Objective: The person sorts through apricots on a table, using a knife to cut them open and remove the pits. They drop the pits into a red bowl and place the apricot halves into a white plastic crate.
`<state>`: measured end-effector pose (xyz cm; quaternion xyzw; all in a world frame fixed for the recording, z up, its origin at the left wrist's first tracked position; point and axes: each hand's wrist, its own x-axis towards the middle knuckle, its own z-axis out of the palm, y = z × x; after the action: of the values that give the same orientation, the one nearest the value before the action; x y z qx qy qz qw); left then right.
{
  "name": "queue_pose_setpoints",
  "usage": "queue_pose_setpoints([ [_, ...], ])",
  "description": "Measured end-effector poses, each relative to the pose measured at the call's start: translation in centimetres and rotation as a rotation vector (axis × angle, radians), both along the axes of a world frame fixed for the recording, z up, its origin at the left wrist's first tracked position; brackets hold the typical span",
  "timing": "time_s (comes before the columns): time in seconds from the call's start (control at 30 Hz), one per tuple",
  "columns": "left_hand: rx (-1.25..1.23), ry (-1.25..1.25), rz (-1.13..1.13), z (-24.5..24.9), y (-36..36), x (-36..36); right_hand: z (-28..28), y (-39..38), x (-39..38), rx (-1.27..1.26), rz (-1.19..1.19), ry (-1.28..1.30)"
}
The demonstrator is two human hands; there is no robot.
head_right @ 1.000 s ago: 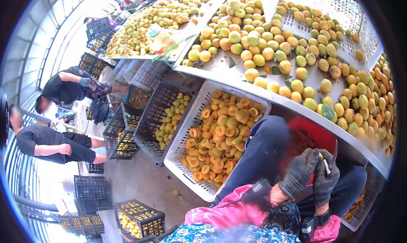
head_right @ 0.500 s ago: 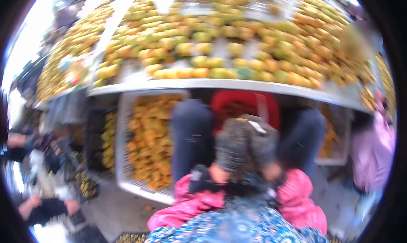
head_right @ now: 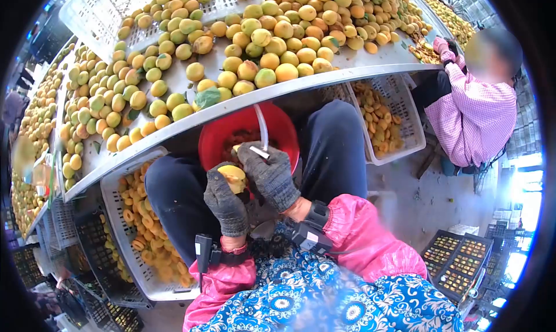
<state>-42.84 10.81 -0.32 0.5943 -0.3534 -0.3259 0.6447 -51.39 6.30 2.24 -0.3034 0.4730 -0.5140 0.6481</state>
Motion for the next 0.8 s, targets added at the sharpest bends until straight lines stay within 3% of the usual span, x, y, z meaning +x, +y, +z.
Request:
queue_pose_setpoints([
  [0.03, 0.062, 0.139, 0.008, -0.1, 0.2, 0.2, 1.3, -0.3, -0.3, -0.009, -0.044, -0.128],
  [0.07, 0.125, 0.276, 0.014, -0.1, 0.2, 0.5, 3.1, -0.6, -0.8, -0.160, -0.006, 0.116],
  [0.1, 0.154, 0.444, 0.032, 0.4, 0.0, 0.7, 4.5, -1.4, -1.1, -0.135, 0.047, 0.169],
  [0.13, 0.151, 0.443, 0.034, 1.1, 0.0, 1.0, 5.9, -2.2, -1.2, -0.109, 0.099, 0.224],
  [0.2, 0.223, 0.860, -0.100, 2.4, 0.0, 1.6, 8.8, -3.5, 1.0, -0.338, 0.365, 0.086],
  [0.23, 0.176, 0.914, -0.119, 1.8, 0.3, 1.6, 9.2, -3.8, 2.9, -0.547, 0.438, 0.119],
  [0.27, 0.177, 0.912, -0.124, 0.5, 0.7, 1.5, 9.5, -4.1, 4.5, -0.756, 0.506, 0.153],
  [0.3, 0.114, 0.417, -0.102, -0.1, 0.7, 1.2, 9.9, -4.3, 5.2, -0.759, 0.504, 0.154],
  [0.33, 0.046, -0.076, -0.071, -0.6, 0.8, 0.9, 10.2, -4.6, 5.8, -0.867, 0.470, 0.344],
  [0.37, 0.027, 0.317, -0.062, -1.1, 0.9, 0.3, 10.4, -4.7, 6.2, -0.973, 0.434, 0.536],
  [0.4, 0.021, 0.321, -0.058, 0.0, 0.7, 0.7, 10.5, -4.7, 6.0, -0.979, 0.439, 0.538],
  [0.47, 0.136, 1.171, -0.172, 1.9, 0.5, 1.5, 10.4, -4.7, 4.4, -0.412, 0.434, 0.174],
  [0.53, 0.141, 1.181, -0.205, 1.6, 0.4, 1.5, 9.4, -4.4, 3.4, -0.422, 0.346, 0.080],
  [0.6, 0.206, 0.855, -0.281, 1.8, 0.5, 1.6, 9.2, -3.8, 2.6, -0.431, 0.139, 0.154],
  [0.63, 0.211, 0.858, -0.285, 2.0, 0.5, 1.7, 9.1, -3.7, 2.4, -0.426, 0.135, 0.158],
  [0.7, 0.208, 1.122, -0.409, 2.2, 0.7, 1.8, 8.9, -3.4, 2.3, -0.379, 0.063, 0.062],
  [0.73, 0.209, 1.122, -0.407, 2.1, 0.6, 1.5, 8.8, -3.3, 2.3, -0.357, 0.031, 0.012],
  [0.8, 0.222, 1.323, -0.242, 1.8, 0.5, 0.8, 8.6, -3.0, 2.4, -0.318, 0.035, -0.015],
])
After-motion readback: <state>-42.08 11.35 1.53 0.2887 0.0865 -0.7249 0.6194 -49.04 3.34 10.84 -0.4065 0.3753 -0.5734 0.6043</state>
